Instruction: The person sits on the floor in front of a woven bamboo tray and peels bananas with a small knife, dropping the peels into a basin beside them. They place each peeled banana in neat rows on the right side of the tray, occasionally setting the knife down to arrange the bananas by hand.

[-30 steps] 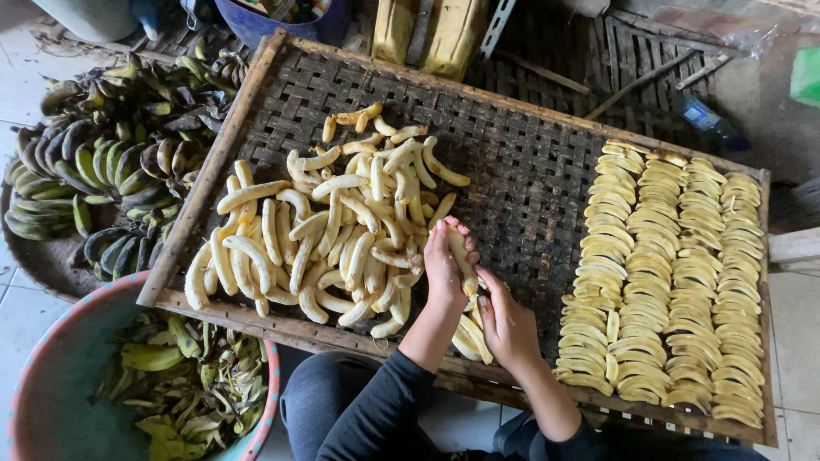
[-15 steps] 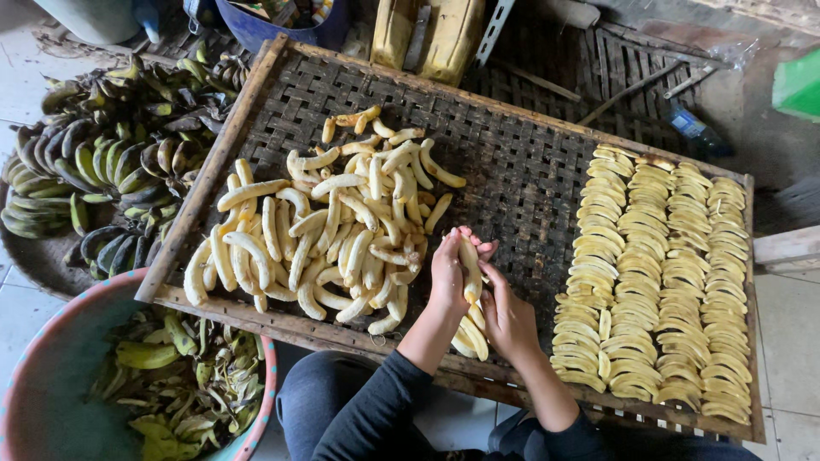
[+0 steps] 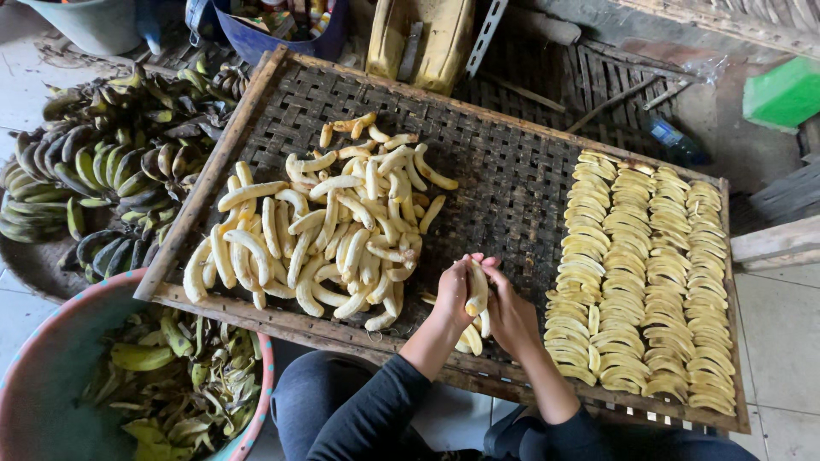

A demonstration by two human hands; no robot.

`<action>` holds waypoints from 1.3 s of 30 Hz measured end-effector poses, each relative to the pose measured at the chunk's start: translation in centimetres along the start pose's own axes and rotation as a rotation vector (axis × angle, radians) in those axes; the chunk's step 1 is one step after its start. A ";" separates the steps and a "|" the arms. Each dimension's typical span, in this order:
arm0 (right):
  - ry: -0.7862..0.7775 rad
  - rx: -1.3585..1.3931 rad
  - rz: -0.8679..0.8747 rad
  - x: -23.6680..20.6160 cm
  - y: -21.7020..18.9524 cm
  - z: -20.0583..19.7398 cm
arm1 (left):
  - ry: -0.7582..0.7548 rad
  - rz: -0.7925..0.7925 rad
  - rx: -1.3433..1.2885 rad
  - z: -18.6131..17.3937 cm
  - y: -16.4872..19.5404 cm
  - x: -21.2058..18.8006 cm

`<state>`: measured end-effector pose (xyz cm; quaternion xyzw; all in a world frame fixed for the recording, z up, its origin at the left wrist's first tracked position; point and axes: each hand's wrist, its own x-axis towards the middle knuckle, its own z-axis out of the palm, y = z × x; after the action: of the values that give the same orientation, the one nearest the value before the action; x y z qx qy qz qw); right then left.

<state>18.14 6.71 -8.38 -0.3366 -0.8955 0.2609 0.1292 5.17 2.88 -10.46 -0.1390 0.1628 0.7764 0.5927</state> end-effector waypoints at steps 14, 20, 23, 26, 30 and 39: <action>-0.197 -0.364 0.018 7.4 1.6 0.5 | 0.263 0.114 0.110 -1.4 1.2 0.8; -0.054 -0.377 -0.048 16.1 -0.6 0.0 | 0.307 0.158 0.080 -2.3 0.8 2.2; -0.058 -0.196 0.076 21.8 -3.1 1.8 | 0.192 0.323 0.100 -1.9 0.7 2.6; 0.064 -0.086 -0.100 25.6 -5.6 4.1 | 0.594 0.350 0.281 -1.5 1.5 3.3; 0.056 -0.296 -0.124 26.5 -7.0 6.3 | 0.586 0.485 0.262 -0.9 3.4 3.1; -0.134 -0.023 0.075 25.2 -4.0 4.5 | 0.533 0.535 0.183 -0.8 5.5 5.0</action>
<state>-4.46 19.37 -8.52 -0.3529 -0.8920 0.2772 0.0552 -1.41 5.53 -12.76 -0.2350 0.4102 0.8226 0.3161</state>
